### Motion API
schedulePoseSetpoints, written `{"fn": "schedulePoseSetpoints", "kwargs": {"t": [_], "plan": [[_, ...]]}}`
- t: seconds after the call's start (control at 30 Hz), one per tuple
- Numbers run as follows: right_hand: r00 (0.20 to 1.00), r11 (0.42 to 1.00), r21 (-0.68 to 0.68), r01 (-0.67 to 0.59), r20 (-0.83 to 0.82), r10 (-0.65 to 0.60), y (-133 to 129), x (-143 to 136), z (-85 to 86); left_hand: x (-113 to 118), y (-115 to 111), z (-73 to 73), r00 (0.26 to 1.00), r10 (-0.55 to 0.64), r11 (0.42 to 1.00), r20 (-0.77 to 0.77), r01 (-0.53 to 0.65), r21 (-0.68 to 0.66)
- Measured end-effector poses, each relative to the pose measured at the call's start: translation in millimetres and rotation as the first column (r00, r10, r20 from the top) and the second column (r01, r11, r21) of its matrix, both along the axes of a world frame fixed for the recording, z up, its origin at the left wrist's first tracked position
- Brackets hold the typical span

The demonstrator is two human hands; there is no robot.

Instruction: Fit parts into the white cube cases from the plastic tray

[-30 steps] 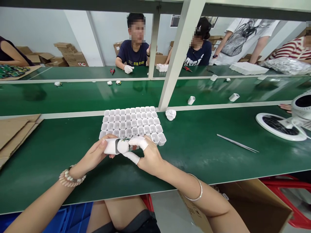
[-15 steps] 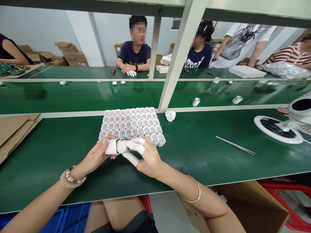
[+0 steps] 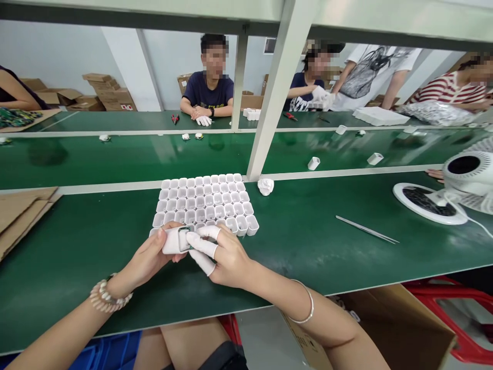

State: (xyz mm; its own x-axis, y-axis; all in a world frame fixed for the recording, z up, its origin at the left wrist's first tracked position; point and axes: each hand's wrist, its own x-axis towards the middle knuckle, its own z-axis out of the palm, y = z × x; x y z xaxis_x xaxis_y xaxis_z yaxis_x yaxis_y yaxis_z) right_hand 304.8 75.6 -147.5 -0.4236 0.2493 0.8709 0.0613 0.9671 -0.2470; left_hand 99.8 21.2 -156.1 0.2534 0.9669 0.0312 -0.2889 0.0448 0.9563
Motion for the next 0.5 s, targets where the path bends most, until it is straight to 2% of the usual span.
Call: {"fn": "schedulePoseSetpoints", "kwargs": {"t": [0.17,0.4,0.5], "plan": [[0.996,0.996,-0.059,-0.066,0.06,0.069,1,-1,1.0,0,-5,3.2,0.999,0.038,0.998,-0.029,-0.04,-0.047],[0.986,1.0,0.018,-0.024,0.167,0.021,11,-5,-10.4,-5,-1,-12.2,0.994,0.064,0.994,-0.091,-0.071,-0.077],[0.99,0.997,0.072,-0.018,0.143,0.008,11,-8,-11.2,0,1,-14.3,0.995,0.07,0.993,-0.067,-0.076,-0.093]]}}
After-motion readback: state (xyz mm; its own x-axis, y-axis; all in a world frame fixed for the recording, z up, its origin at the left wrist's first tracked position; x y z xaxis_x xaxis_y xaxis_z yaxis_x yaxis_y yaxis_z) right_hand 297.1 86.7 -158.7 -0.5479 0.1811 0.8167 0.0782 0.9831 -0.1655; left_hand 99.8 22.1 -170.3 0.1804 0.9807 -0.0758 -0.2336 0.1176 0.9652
